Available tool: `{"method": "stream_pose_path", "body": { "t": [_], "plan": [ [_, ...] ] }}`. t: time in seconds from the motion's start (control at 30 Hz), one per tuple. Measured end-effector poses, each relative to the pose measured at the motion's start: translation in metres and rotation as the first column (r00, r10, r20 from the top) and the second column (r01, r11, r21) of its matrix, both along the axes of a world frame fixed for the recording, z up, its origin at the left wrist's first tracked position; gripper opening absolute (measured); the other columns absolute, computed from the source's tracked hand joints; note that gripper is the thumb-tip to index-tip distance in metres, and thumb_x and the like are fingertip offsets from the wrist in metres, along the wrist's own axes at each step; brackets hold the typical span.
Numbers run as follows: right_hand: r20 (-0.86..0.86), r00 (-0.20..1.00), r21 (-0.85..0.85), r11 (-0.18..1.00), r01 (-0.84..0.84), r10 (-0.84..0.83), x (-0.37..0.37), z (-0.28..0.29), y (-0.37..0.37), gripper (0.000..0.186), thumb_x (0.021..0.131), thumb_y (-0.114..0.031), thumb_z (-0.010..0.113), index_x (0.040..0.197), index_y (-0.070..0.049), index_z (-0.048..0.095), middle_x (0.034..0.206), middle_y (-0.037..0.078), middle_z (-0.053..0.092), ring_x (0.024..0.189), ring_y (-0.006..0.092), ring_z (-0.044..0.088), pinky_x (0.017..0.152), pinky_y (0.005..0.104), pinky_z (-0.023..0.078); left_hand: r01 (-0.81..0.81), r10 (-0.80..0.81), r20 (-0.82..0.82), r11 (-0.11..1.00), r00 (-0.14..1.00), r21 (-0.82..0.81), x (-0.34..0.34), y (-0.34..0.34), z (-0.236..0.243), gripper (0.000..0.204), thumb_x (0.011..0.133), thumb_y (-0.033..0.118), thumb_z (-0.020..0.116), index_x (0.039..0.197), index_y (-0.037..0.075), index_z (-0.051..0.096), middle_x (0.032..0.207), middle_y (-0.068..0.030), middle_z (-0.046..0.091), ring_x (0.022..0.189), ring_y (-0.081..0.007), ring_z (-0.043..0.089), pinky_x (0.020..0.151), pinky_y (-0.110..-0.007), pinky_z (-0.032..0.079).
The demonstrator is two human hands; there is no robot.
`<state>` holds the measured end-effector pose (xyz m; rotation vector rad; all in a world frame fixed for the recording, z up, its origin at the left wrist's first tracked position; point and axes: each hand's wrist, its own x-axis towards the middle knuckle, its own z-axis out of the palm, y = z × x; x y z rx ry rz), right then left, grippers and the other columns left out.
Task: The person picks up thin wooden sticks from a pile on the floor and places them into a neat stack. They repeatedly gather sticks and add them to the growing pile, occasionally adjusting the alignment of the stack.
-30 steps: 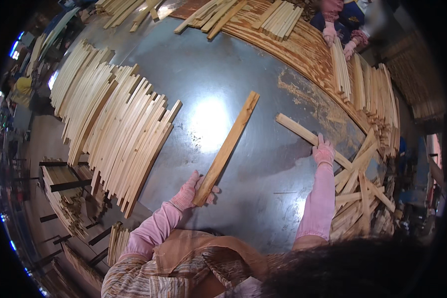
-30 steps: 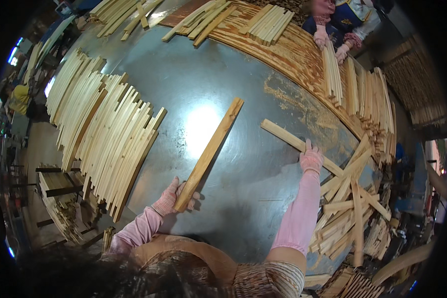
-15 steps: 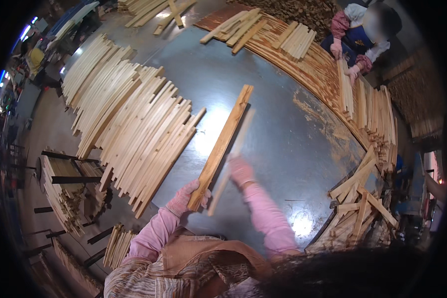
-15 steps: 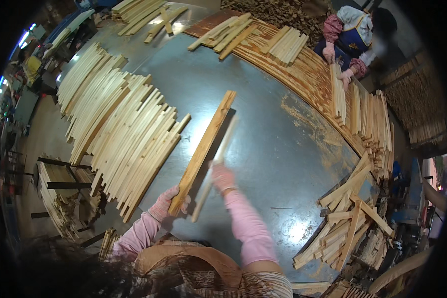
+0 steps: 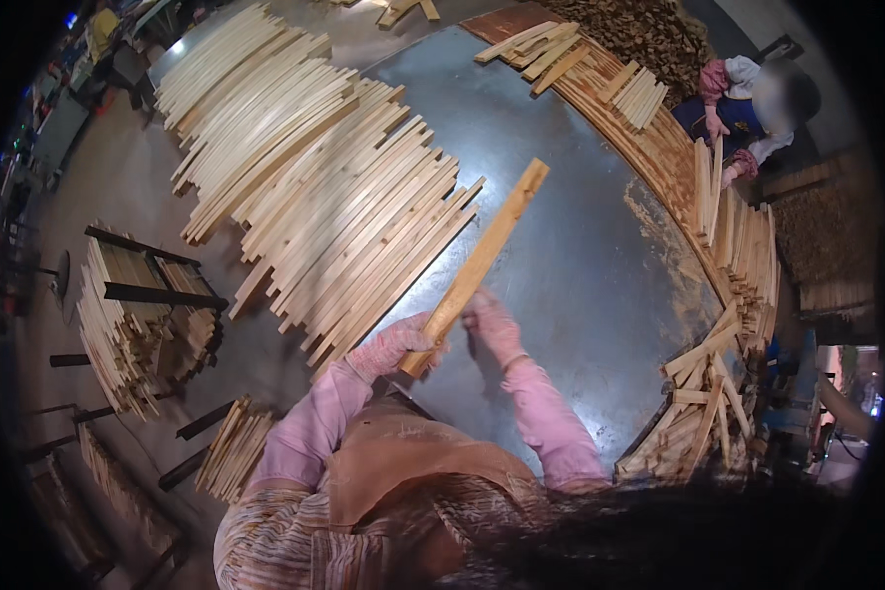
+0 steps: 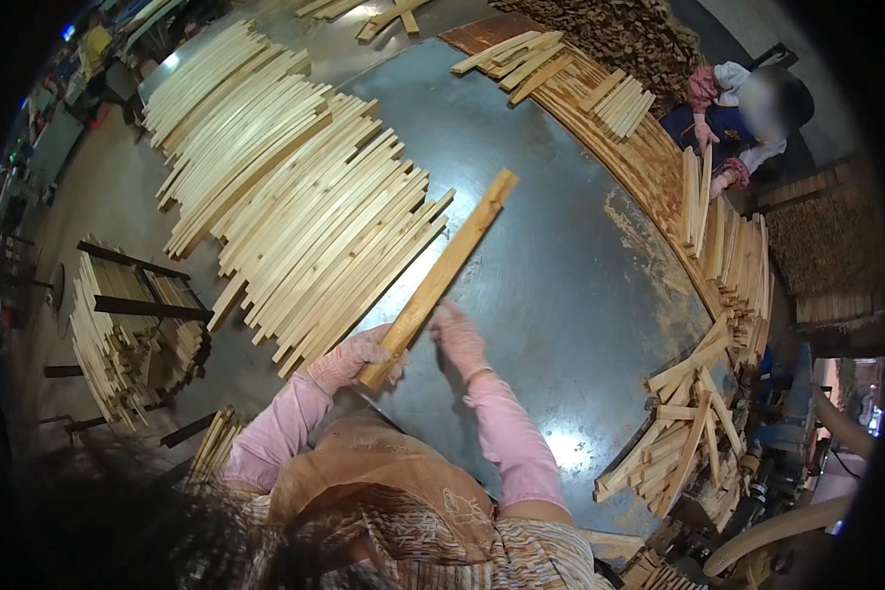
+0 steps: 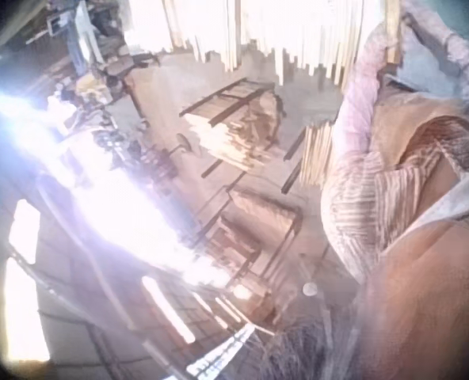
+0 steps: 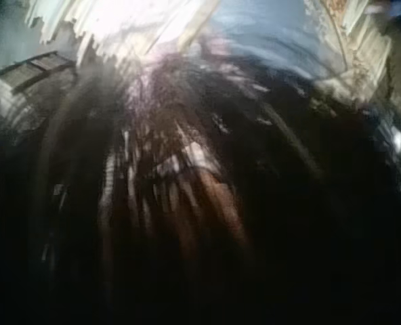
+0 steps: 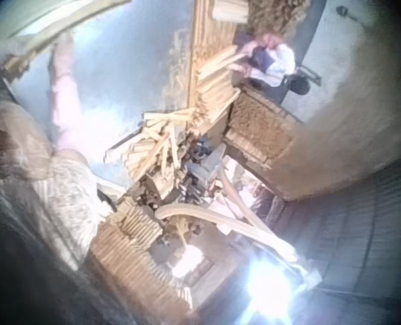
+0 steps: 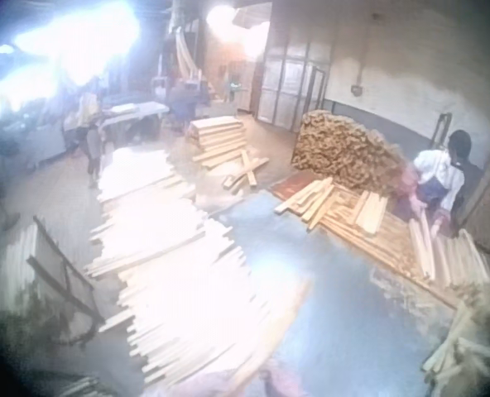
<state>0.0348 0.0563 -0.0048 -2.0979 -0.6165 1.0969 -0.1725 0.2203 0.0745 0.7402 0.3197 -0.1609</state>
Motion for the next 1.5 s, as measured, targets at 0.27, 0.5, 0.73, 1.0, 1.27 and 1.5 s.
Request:
{"method": "stream_pose_path", "body": {
  "t": [0.27, 0.5, 0.73, 1.0, 1.27, 1.5],
  "plan": [
    [0.876, 0.171, -0.451, 0.892, -0.041, 0.451, 0.075, 0.134, -0.123, 0.089, 0.077, -0.032, 0.083, 0.156, -0.021, 0.044, 0.147, 0.013, 0.052, 0.137, 0.0358, 0.048, 0.121, 0.0495, 0.031, 0.544, -0.544, 0.036, 0.839, 0.838, 0.023, -0.004, 0.029, 0.010, 0.071, 0.085, 0.027, 0.081, 0.144, -0.001, 0.054, 0.105, -0.0109, 0.069, 0.080, -0.0161, 0.066, 0.072, -0.031, 0.056],
    [0.479, 0.847, -0.498, 0.866, 0.045, 0.231, 0.001, 0.118, -0.194, 0.067, 0.081, -0.068, 0.077, 0.118, -0.012, 0.072, 0.093, 0.014, 0.075, 0.093, 0.0309, 0.073, 0.084, 0.0425, 0.057, -0.283, 0.278, -0.050, 0.944, 0.959, -0.168, 0.049, 0.044, -0.018, 0.101, 0.092, 0.077, 0.058, 0.155, 0.001, 0.037, 0.128, -0.0276, 0.060, 0.086, -0.0312, 0.071, 0.081, -0.048, 0.062],
    [0.268, 0.884, 0.019, 0.920, 0.392, -0.383, -0.070, 0.016, -0.154, 0.061, 0.103, -0.059, 0.049, 0.123, -0.004, 0.068, 0.111, 0.024, 0.072, 0.108, 0.0436, 0.066, 0.094, 0.0466, 0.051, 0.222, -0.170, -0.212, 0.943, 0.962, 0.249, 0.038, -0.156, -0.081, 0.055, 0.095, 0.053, 0.074, 0.125, 0.008, 0.066, 0.106, -0.0067, 0.070, 0.092, -0.0186, 0.066, 0.078, -0.035, 0.059],
    [0.136, 0.974, 0.008, 0.983, 0.182, -0.181, -0.047, -0.009, -0.241, 0.043, 0.103, -0.046, 0.050, 0.119, -0.010, 0.068, 0.097, 0.015, 0.074, 0.101, 0.0313, 0.071, 0.090, 0.0424, 0.052, -0.126, 0.202, -0.188, 0.928, 0.961, 0.350, 0.085, -0.175, -0.046, 0.032, 0.107, 0.037, 0.058, 0.108, 0.006, 0.059, 0.083, -0.0064, 0.066, 0.067, -0.0145, 0.064, 0.056, -0.031, 0.053],
    [0.003, 0.915, -0.039, 0.915, 0.402, -0.402, -0.071, -0.040, -0.354, 0.060, 0.102, -0.057, 0.053, 0.138, -0.010, 0.062, 0.118, 0.018, 0.073, 0.114, 0.0372, 0.067, 0.102, 0.0449, 0.049, -0.453, 0.440, 0.439, -0.079, 0.783, 0.888, 0.408, 0.091, 0.035, 0.055, 0.106, 0.053, 0.047, 0.126, 0.003, 0.061, 0.100, -0.0143, 0.069, 0.083, -0.0267, 0.066, 0.076, -0.042, 0.056],
    [0.616, 0.572, -0.194, 0.600, 0.776, -0.541, -0.002, 0.059, -0.514, 0.062, 0.099, -0.054, 0.057, 0.145, -0.012, 0.057, 0.120, 0.024, 0.068, 0.114, 0.0407, 0.064, 0.098, 0.0484, 0.051, -0.082, -0.156, 0.085, 0.025, 0.984, 0.996, 0.384, -0.100, -0.095, 0.057, 0.105, 0.039, 0.059, 0.148, 0.003, 0.049, 0.115, -0.0198, 0.069, 0.095, -0.0287, 0.070, 0.083, -0.039, 0.057]
  ]
}}
